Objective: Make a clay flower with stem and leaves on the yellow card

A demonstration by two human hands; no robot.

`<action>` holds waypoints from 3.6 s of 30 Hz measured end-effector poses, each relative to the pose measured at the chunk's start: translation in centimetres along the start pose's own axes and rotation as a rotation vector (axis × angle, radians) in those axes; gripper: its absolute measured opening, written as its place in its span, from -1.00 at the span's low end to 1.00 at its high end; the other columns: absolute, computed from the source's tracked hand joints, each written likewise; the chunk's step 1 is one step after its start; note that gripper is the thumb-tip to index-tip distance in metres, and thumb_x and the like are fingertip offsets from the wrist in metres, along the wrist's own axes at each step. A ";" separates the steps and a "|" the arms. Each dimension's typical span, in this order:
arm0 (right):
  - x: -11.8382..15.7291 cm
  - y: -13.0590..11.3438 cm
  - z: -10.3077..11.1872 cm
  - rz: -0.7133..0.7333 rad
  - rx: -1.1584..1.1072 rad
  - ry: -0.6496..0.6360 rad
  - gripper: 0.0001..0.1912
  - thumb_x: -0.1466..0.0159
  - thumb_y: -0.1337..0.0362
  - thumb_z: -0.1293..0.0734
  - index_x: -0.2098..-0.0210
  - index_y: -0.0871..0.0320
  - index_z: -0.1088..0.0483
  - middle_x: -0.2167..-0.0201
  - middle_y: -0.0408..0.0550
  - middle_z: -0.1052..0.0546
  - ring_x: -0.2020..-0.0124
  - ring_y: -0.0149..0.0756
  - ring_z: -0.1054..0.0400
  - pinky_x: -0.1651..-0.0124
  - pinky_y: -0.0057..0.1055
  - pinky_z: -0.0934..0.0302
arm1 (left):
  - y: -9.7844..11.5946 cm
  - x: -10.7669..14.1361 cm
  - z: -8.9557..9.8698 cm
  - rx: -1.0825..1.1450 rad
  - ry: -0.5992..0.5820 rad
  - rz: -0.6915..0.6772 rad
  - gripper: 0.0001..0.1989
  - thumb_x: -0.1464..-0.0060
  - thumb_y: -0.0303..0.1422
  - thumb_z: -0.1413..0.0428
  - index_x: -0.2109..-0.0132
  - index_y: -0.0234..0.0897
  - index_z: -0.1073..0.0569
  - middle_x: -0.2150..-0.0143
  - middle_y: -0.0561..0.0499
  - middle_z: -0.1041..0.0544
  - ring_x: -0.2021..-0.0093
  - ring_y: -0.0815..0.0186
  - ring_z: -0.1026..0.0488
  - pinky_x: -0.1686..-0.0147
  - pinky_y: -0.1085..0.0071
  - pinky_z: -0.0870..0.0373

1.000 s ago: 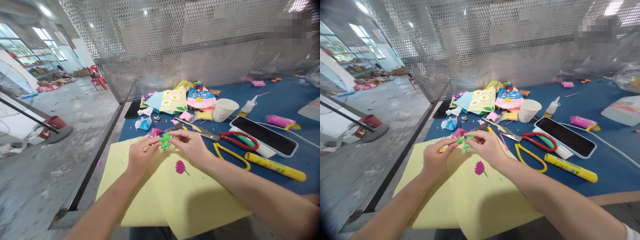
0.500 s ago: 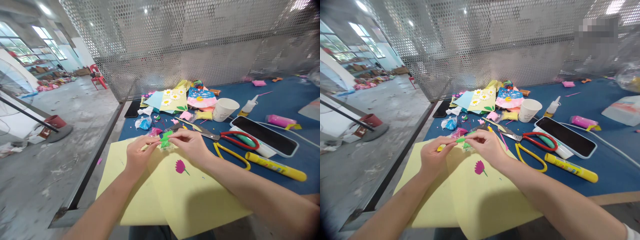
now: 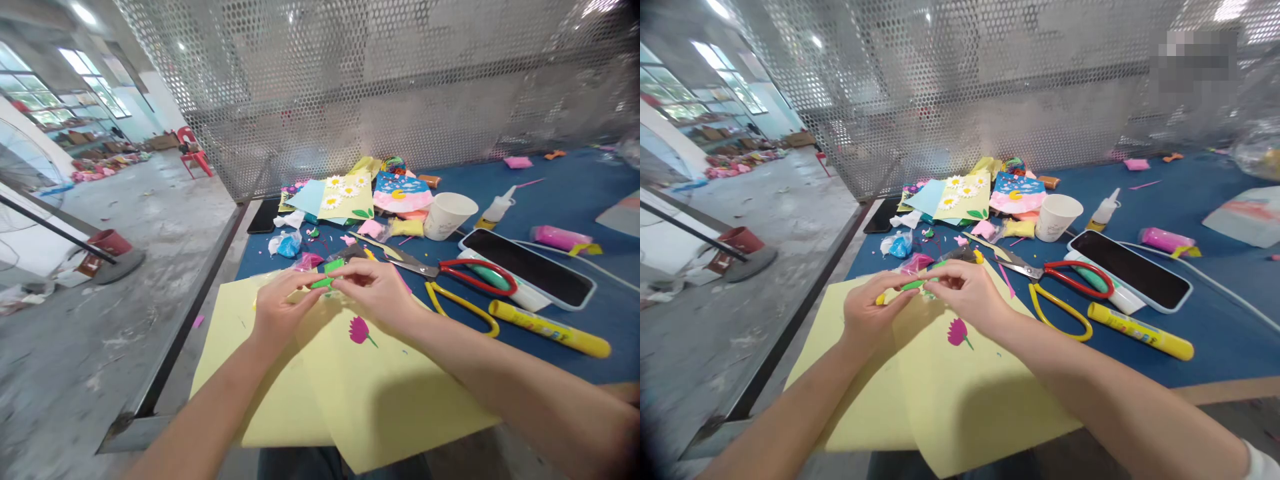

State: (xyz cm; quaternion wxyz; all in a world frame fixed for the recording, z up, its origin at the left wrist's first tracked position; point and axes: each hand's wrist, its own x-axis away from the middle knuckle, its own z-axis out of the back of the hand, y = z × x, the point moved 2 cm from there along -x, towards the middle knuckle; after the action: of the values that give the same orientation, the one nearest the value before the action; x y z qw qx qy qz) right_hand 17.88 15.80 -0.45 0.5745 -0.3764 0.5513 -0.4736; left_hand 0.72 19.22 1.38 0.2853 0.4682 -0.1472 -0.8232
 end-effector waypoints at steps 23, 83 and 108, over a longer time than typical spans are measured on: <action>0.0 0.8 0.6 0.101 0.573 -0.586 -0.82 -0.18 0.35 -0.35 0.43 0.03 -0.61 0.42 -0.19 -0.62 0.35 -0.38 -0.44 0.15 -0.36 -0.16 | -2.4 0.0 0.2 0.093 0.169 0.142 -0.62 -0.26 -0.27 0.00 -0.18 -0.19 -0.27 -0.08 -0.11 -0.46 -0.01 0.23 -0.44 0.12 0.31 -0.43; -2.8 2.0 1.4 0.507 1.101 -0.214 -0.80 -0.21 0.18 -0.36 0.19 0.07 -0.52 0.20 -0.06 -0.57 0.09 -0.24 -0.39 0.01 -0.32 -0.12 | -2.3 0.4 -3.0 -0.505 -0.191 -0.032 -0.84 -0.07 -0.32 -0.18 0.16 -0.12 -0.56 0.25 0.01 -0.65 -0.02 0.12 -0.47 -0.33 -0.16 0.41; -3.4 1.7 1.8 0.160 0.401 -0.114 -0.82 -0.19 0.33 -0.27 0.30 0.18 -0.52 0.33 -0.06 -0.59 0.31 -0.34 -0.42 0.20 -0.42 -0.25 | -2.9 -0.7 -2.5 -0.440 -0.114 -0.032 -0.76 -0.16 -0.12 -0.10 0.18 -0.18 -0.47 0.21 -0.03 -0.59 0.13 0.15 -0.47 -0.22 0.02 0.03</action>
State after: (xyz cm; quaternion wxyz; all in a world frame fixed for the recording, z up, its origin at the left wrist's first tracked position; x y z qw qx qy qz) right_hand 20.06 19.33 -0.95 0.7039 -0.2357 0.4410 -0.5045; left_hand 2.21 22.01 -0.88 0.3585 0.3496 0.0277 -0.8651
